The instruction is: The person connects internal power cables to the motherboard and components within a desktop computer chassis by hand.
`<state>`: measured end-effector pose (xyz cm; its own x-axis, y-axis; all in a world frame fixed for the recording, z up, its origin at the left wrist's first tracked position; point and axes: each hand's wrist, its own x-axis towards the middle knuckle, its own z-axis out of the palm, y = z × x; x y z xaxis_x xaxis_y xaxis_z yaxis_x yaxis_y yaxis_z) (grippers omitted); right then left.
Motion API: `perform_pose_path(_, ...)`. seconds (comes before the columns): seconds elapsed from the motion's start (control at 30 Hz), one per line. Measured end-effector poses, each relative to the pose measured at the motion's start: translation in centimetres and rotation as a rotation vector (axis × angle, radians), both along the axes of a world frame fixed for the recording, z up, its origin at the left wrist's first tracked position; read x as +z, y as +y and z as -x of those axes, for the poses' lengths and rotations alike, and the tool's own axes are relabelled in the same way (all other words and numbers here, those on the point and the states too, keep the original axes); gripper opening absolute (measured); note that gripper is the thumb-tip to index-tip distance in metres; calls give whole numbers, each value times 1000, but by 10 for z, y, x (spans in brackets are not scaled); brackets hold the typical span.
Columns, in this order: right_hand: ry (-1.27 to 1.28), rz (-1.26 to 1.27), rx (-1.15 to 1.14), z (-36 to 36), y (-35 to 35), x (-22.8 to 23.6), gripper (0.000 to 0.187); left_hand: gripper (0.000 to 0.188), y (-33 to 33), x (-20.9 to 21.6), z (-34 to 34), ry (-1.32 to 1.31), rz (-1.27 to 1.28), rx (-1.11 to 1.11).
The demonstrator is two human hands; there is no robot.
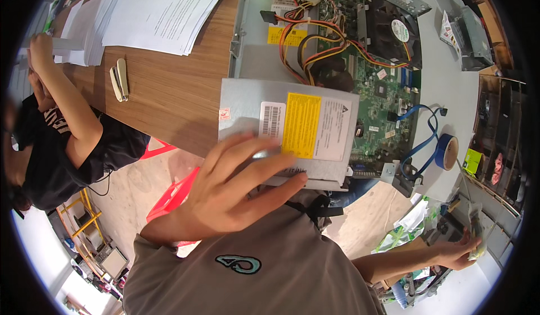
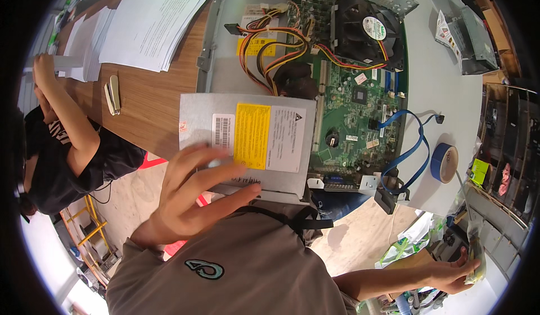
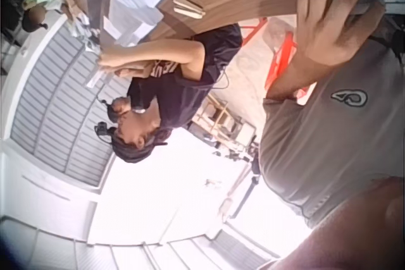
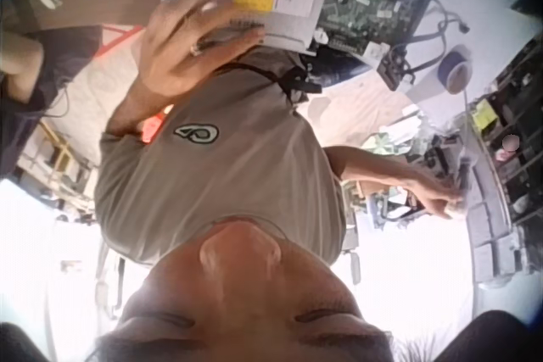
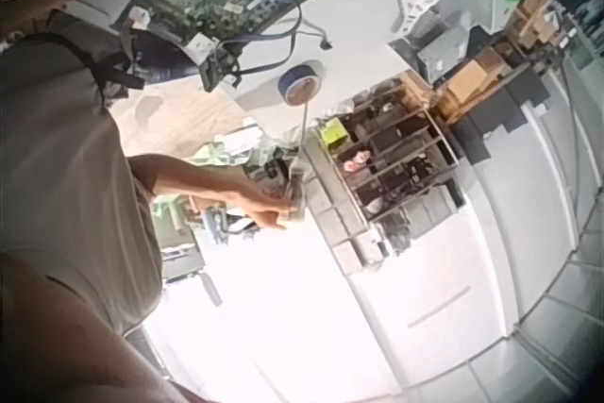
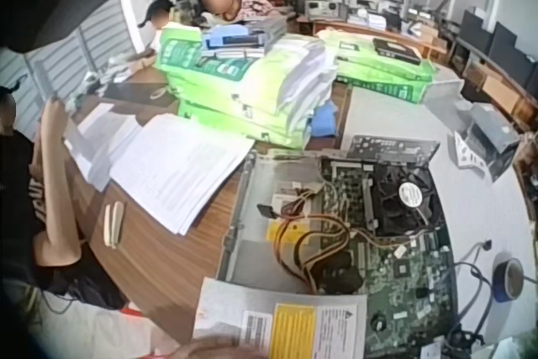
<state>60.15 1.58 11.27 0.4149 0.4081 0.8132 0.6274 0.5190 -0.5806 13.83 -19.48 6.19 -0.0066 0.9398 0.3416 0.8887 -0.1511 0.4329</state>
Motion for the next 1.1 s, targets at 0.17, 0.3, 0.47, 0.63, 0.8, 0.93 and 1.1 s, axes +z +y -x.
perform_pose_path(0.17,1,-13,-15,6,-1,-1,26,48,-6,5,-27,-48,9,200)
perform_pose_path(0.3,3,-25,-9,4,0,-2,25,42,-2,0,-26,1,1,175)
perform_pose_path(0.47,-23,-26,9,-5,2,-2,24,42,-5,-3,-21,9,-16,136)
perform_pose_path(0.63,-55,-58,10,-6,-2,0,22,42,-6,-6,-21,19,-43,138)
perform_pose_path(0.8,-50,-71,54,-14,-4,3,21,44,-4,-7,-24,8,-60,162)
perform_pose_path(0.93,-14,-108,72,-14,-3,-1,21,45,-2,9,-28,-157,8,180)
perform_pose_path(1.1,13,-91,31,-12,-4,-7,20,54,39,42,-1,-27,159,93)
